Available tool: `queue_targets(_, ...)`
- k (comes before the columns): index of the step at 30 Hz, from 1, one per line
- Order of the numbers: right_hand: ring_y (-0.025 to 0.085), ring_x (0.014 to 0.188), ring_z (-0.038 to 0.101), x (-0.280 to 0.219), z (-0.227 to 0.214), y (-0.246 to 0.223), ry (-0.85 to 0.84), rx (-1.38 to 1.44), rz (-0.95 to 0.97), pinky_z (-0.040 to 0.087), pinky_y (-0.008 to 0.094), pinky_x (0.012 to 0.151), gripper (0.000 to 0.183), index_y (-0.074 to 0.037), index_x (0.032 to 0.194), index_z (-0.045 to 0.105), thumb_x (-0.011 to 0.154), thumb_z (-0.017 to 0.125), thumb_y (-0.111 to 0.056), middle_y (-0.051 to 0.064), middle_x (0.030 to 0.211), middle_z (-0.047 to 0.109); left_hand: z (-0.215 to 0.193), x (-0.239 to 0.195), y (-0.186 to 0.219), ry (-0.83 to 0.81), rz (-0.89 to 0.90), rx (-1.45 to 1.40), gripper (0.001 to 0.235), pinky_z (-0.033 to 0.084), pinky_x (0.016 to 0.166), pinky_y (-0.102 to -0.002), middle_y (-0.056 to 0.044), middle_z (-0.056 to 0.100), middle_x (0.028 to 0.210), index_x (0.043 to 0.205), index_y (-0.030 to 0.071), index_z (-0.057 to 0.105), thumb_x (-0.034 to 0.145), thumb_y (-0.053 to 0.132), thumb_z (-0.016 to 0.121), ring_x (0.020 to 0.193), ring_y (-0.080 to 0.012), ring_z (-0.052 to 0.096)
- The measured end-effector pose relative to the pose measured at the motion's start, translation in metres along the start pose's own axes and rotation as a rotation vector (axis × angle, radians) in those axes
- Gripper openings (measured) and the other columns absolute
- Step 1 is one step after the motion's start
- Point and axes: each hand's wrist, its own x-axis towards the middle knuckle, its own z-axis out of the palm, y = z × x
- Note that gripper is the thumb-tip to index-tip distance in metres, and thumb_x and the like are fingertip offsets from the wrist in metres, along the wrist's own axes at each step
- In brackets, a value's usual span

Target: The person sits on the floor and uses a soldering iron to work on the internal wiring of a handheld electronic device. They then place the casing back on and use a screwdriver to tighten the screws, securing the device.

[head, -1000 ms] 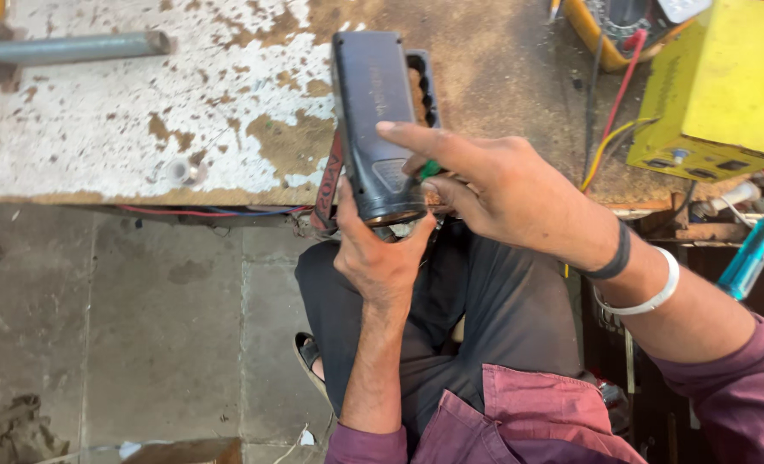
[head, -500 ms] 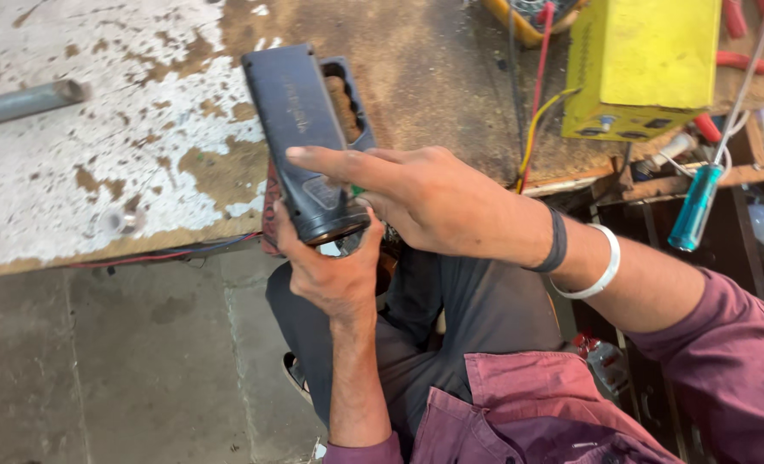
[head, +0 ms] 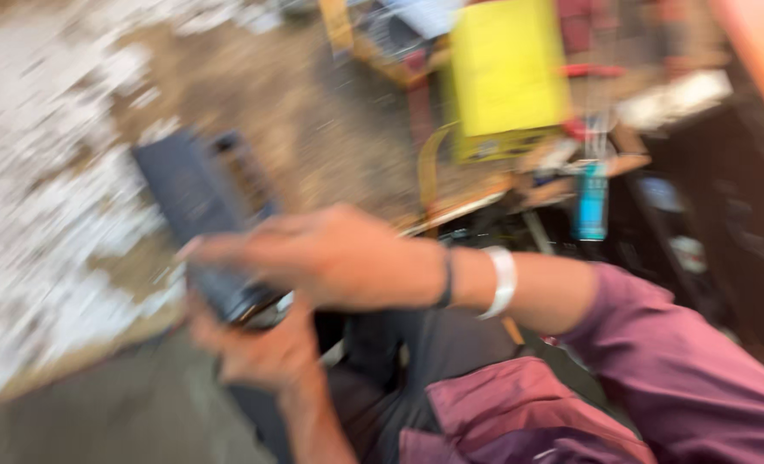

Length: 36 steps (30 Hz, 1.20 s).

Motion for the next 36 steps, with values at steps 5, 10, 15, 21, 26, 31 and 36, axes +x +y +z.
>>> queue_targets(5, 0.011, 0.072, 0.066, -0.006, 0.014, 0.005, -0.158, 0.114, 0.094, 0.057, 0.028, 0.062, 0.066, -0.040, 0.166, 0.011, 0.118, 0.047, -0.011, 0.000, 0.090, 0.064, 0.015, 0.004, 0.012, -0.008, 0.091, 0.028, 0.105, 0.062, 0.094, -0.044, -0.017, 0.063, 0.134, 0.149, 0.003, 0.044, 0.074, 0.044, 0.105, 0.114, -0.0367, 0.073)
queue_targets(10, 0.013, 0.067, 0.069, -0.010, 0.022, 0.015, -0.048, 0.199, 0.106, 0.060, 0.030, 0.064, 0.070, -0.047, 0.164, 0.005, 0.117, 0.047, -0.017, 0.003, 0.100, 0.066, 0.034, 0.010, 0.018, -0.024, 0.132, -0.033, 0.101, 0.062, 0.094, -0.043, -0.019, 0.063, 0.133, 0.149, 0.001, 0.043, 0.077, 0.040, 0.104, 0.114, -0.0363, 0.073)
queue_targets(15, 0.012, 0.088, 0.073, -0.014, 0.030, 0.023, 0.054, 0.224, -0.014, 0.064, 0.026, 0.082, 0.064, -0.051, 0.159, -0.005, 0.119, 0.034, -0.020, -0.002, 0.113, 0.065, 0.029, 0.015, 0.024, -0.023, 0.160, -0.051, 0.098, 0.062, 0.095, -0.042, -0.020, 0.063, 0.132, 0.148, 0.000, 0.043, 0.079, 0.035, 0.102, 0.114, -0.0359, 0.072)
queue_targets(21, 0.012, 0.076, 0.072, -0.023, 0.051, 0.012, 0.048, 0.152, 0.109, 0.065, 0.027, 0.074, 0.068, -0.052, 0.163, 0.004, 0.115, 0.046, -0.029, -0.004, 0.099, 0.067, 0.007, 0.009, 0.024, -0.017, 0.161, -0.046, 0.093, 0.062, 0.095, -0.042, -0.021, 0.062, 0.131, 0.147, -0.002, 0.042, 0.082, 0.030, 0.101, 0.114, -0.0354, 0.072)
queue_targets(26, 0.014, 0.082, 0.070, -0.012, 0.047, 0.013, 0.136, 0.117, 0.028, 0.063, 0.027, 0.071, 0.067, -0.052, 0.162, 0.000, 0.120, 0.038, -0.016, 0.003, 0.116, 0.065, -0.001, 0.008, 0.028, -0.010, 0.168, -0.070, 0.090, 0.062, 0.095, -0.041, -0.022, 0.062, 0.130, 0.147, -0.003, 0.041, 0.085, 0.026, 0.099, 0.113, -0.0350, 0.072)
queue_targets(31, 0.012, 0.072, 0.065, -0.019, 0.035, 0.007, 0.121, 0.104, 0.116, 0.056, 0.027, 0.061, 0.074, -0.046, 0.165, 0.011, 0.117, 0.049, -0.006, -0.005, 0.101, 0.067, -0.002, 0.010, 0.024, 0.005, 0.170, -0.085, 0.086, 0.062, 0.095, -0.040, -0.023, 0.062, 0.129, 0.146, -0.004, 0.040, 0.088, 0.022, 0.098, 0.113, -0.0346, 0.072)
queue_targets(36, 0.016, 0.081, 0.065, -0.016, 0.028, 0.003, 0.064, 0.006, 0.086, 0.059, 0.029, 0.072, 0.073, -0.041, 0.164, 0.016, 0.113, 0.053, -0.004, -0.004, 0.103, 0.066, -0.005, 0.009, 0.022, 0.017, 0.126, -0.081, 0.083, 0.063, 0.094, -0.039, -0.023, 0.064, 0.127, 0.145, -0.005, 0.040, 0.090, 0.021, 0.097, 0.112, -0.0334, 0.073)
